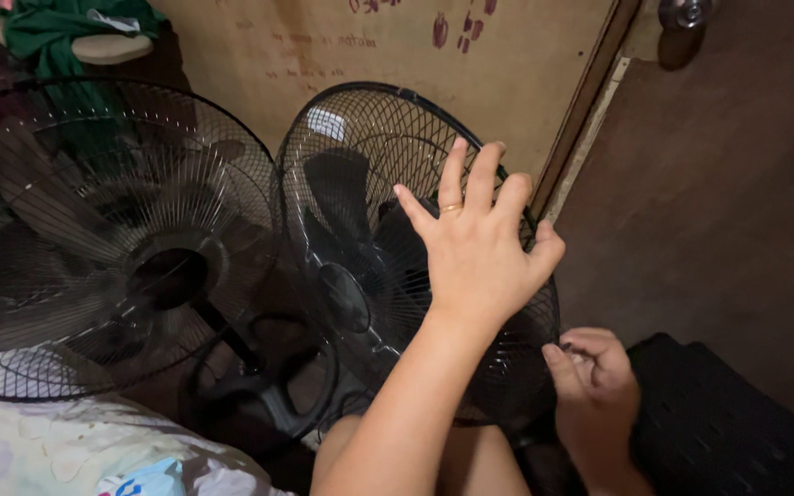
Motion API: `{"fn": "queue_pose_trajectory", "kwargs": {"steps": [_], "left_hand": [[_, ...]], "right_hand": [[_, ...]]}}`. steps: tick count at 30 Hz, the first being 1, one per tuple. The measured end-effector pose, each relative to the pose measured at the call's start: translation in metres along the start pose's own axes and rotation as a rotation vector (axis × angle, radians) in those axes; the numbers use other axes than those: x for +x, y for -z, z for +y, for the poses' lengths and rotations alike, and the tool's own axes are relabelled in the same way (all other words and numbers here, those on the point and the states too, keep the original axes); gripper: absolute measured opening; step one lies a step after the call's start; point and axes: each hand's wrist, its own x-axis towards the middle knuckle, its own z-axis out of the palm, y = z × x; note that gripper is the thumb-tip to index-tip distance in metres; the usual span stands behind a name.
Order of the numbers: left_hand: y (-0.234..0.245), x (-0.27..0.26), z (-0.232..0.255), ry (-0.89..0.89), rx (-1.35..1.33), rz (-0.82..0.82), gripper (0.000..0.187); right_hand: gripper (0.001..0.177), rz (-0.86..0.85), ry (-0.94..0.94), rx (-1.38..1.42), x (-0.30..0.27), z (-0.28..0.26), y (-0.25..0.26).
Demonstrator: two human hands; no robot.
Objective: The person disassembles a standing electric fan by removing the front grille and unscrewing the central hub nut to detach the blades. They then reassemble the fan by reattaching the blades, securing the hub nut, and reinstalling the front grille. Finally, they wipe the grille with a cloth.
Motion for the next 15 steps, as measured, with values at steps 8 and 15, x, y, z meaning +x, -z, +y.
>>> {"fn": "queue_pose_trajectory", "kwargs": {"steps": [8, 15], "left_hand": [[0.001, 0.0, -0.003, -0.005, 0.012, -0.009, 0.034], [-0.002, 0.003, 0.002, 0.01, 0.04, -0.024, 0.033]], "right_hand": [[0.02, -0.008, -0.013, 0.355, -0.008, 0.002, -0.002], [0.022, -0.071, -0.082, 0.477, -0.005, 0.019, 0.014]]}}
